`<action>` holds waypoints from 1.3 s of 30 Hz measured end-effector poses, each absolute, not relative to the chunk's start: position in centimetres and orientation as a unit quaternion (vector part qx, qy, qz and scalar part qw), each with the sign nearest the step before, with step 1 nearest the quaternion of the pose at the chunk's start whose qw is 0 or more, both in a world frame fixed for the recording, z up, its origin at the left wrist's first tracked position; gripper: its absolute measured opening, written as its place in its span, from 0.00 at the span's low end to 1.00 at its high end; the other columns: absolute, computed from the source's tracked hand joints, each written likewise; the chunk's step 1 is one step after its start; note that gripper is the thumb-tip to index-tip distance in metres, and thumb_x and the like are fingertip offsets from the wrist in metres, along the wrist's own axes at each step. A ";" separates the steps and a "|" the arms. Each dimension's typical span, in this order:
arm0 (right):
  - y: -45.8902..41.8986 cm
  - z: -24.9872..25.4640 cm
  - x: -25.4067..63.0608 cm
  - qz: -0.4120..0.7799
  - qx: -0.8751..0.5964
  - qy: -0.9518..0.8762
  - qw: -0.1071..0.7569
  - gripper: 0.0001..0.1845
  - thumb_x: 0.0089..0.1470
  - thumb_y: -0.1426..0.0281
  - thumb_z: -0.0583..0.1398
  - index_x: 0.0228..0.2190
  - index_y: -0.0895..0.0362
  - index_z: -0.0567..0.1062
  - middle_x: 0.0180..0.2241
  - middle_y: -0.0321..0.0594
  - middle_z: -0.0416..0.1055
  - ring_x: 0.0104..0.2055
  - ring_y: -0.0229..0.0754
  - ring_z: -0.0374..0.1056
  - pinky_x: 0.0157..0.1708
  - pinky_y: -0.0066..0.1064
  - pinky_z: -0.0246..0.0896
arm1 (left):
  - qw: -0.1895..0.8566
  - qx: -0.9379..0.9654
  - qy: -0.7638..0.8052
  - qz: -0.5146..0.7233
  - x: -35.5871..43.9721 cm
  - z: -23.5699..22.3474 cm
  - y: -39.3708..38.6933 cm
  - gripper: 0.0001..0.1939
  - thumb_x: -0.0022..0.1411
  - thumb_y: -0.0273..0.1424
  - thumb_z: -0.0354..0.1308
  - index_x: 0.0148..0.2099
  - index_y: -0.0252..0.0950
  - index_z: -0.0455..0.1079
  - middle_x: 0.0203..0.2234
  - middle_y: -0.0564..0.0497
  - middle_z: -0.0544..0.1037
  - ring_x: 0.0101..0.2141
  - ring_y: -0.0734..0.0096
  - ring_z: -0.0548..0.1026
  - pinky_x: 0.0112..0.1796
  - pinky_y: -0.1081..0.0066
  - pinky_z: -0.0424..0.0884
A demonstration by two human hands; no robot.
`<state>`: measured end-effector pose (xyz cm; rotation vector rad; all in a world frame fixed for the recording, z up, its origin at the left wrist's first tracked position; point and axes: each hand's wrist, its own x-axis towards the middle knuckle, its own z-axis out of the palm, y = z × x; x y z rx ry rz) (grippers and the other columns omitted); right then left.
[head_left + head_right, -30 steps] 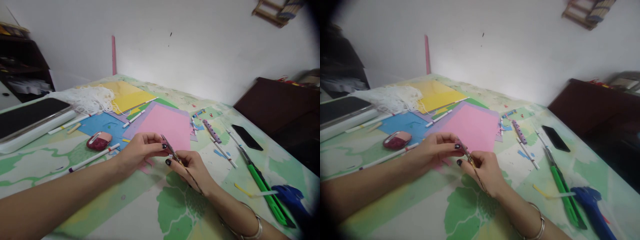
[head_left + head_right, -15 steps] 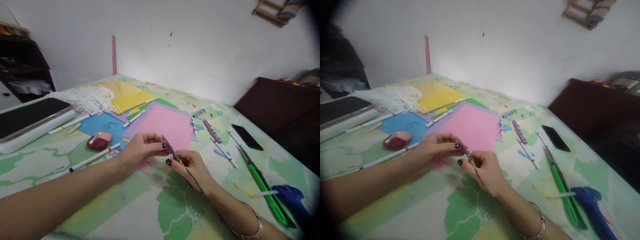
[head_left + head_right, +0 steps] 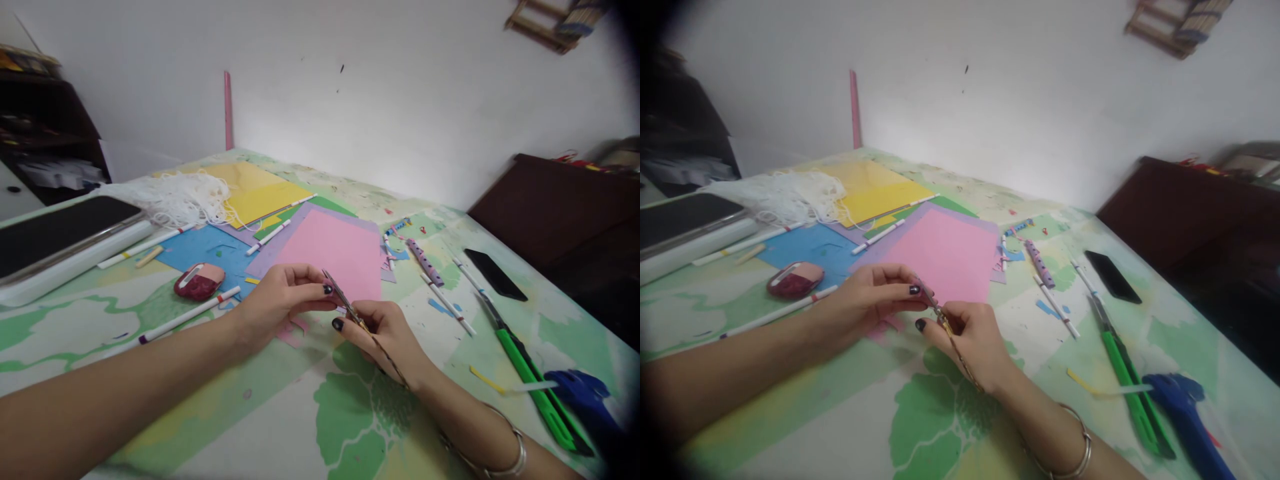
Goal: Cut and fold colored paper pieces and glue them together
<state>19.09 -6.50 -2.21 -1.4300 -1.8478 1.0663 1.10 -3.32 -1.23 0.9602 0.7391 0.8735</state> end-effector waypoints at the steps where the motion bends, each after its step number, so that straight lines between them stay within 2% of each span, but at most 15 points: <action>1: -6.5 -2.2 19.1 0.398 -0.534 -0.690 0.283 0.20 0.47 0.62 0.60 0.15 0.57 0.58 0.14 0.27 0.44 0.18 0.30 0.42 0.17 0.25 0.35 | 0.734 0.436 0.342 0.393 1.1 -1.2 -3.3 0.04 0.55 0.26 0.61 0.31 0.32 0.68 0.32 0.48 0.79 0.36 0.65 0.78 0.27 0.79 0.69; 7: -6.4 -2.3 19.2 0.390 -0.531 -0.699 0.280 0.20 0.49 0.60 0.59 0.16 0.57 0.58 0.15 0.28 0.45 0.18 0.30 0.42 0.17 0.25 0.36 | 0.732 0.438 0.351 0.386 1.0 -1.1 -3.4 0.05 0.55 0.27 0.61 0.32 0.32 0.67 0.33 0.46 0.79 0.37 0.63 0.78 0.20 0.82 0.65; 19: -6.3 -2.3 19.1 0.385 -0.533 -0.701 0.276 0.21 0.50 0.60 0.59 0.15 0.57 0.57 0.15 0.27 0.44 0.18 0.30 0.42 0.17 0.25 0.36 | 0.730 0.441 0.349 0.387 1.0 -1.4 -3.2 0.05 0.55 0.28 0.61 0.32 0.33 0.67 0.33 0.47 0.79 0.37 0.62 0.78 0.22 0.80 0.66; 22: -6.3 -2.2 19.1 0.386 -0.535 -0.700 0.274 0.21 0.49 0.60 0.59 0.16 0.57 0.58 0.14 0.27 0.44 0.18 0.30 0.42 0.17 0.25 0.36 | 0.729 0.438 0.352 0.391 1.1 -1.2 -3.3 0.05 0.55 0.27 0.61 0.32 0.33 0.67 0.32 0.47 0.79 0.37 0.63 0.78 0.26 0.78 0.69; 25: -6.3 -2.1 19.1 0.386 -0.537 -0.699 0.274 0.21 0.49 0.60 0.59 0.15 0.57 0.58 0.14 0.27 0.45 0.18 0.29 0.42 0.17 0.25 0.36 | 0.730 0.434 0.341 0.404 1.1 -1.3 -3.4 0.05 0.54 0.26 0.61 0.30 0.32 0.68 0.31 0.47 0.79 0.36 0.66 0.78 0.34 0.74 0.71; 30: -6.1 -2.3 19.2 0.375 -0.542 -0.698 0.281 0.22 0.49 0.58 0.59 0.15 0.56 0.57 0.13 0.27 0.47 0.17 0.29 0.44 0.16 0.25 0.36 | 0.716 0.446 0.308 0.440 1.0 -2.0 -2.8 0.06 0.51 0.27 0.63 0.30 0.31 0.69 0.30 0.48 0.79 0.35 0.67 0.77 0.44 0.66 0.70; 33: -5.8 -2.5 19.3 0.362 -0.549 -0.692 0.299 0.22 0.50 0.56 0.57 0.16 0.56 0.59 0.12 0.27 0.49 0.15 0.29 0.45 0.15 0.24 0.37 | 0.668 0.473 0.331 0.470 0.9 -1.7 -2.3 0.07 0.51 0.29 0.63 0.31 0.31 0.69 0.30 0.47 0.79 0.35 0.65 0.77 0.44 0.63 0.70; 35: -5.5 -2.6 19.4 0.361 -0.558 -0.680 0.310 0.22 0.50 0.56 0.57 0.16 0.57 0.60 0.11 0.28 0.51 0.14 0.29 0.46 0.14 0.24 0.38 | 0.595 0.516 0.353 0.506 0.6 -0.9 -2.9 0.08 0.51 0.30 0.63 0.32 0.31 0.69 0.31 0.45 0.79 0.37 0.63 0.77 0.45 0.62 0.70; 37: -5.3 -2.7 19.6 0.368 -0.569 -0.661 0.323 0.22 0.50 0.55 0.56 0.16 0.56 0.61 0.11 0.29 0.54 0.12 0.29 0.47 0.13 0.24 0.39 | 0.511 0.555 0.366 0.545 0.1 -0.2 -5.1 0.08 0.51 0.30 0.63 0.34 0.33 0.69 0.36 0.45 0.78 0.42 0.61 0.75 0.48 0.62 0.68; 39: -5.0 -2.9 20.0 0.369 -0.576 -0.642 0.346 0.23 0.49 0.53 0.57 0.16 0.56 0.59 0.10 0.29 0.54 0.11 0.29 0.48 0.11 0.24 0.40 | 0.483 0.541 0.388 0.569 -0.7 -0.1 -9.1 0.08 0.53 0.30 0.62 0.37 0.38 0.69 0.43 0.47 0.75 0.49 0.61 0.70 0.51 0.62 0.65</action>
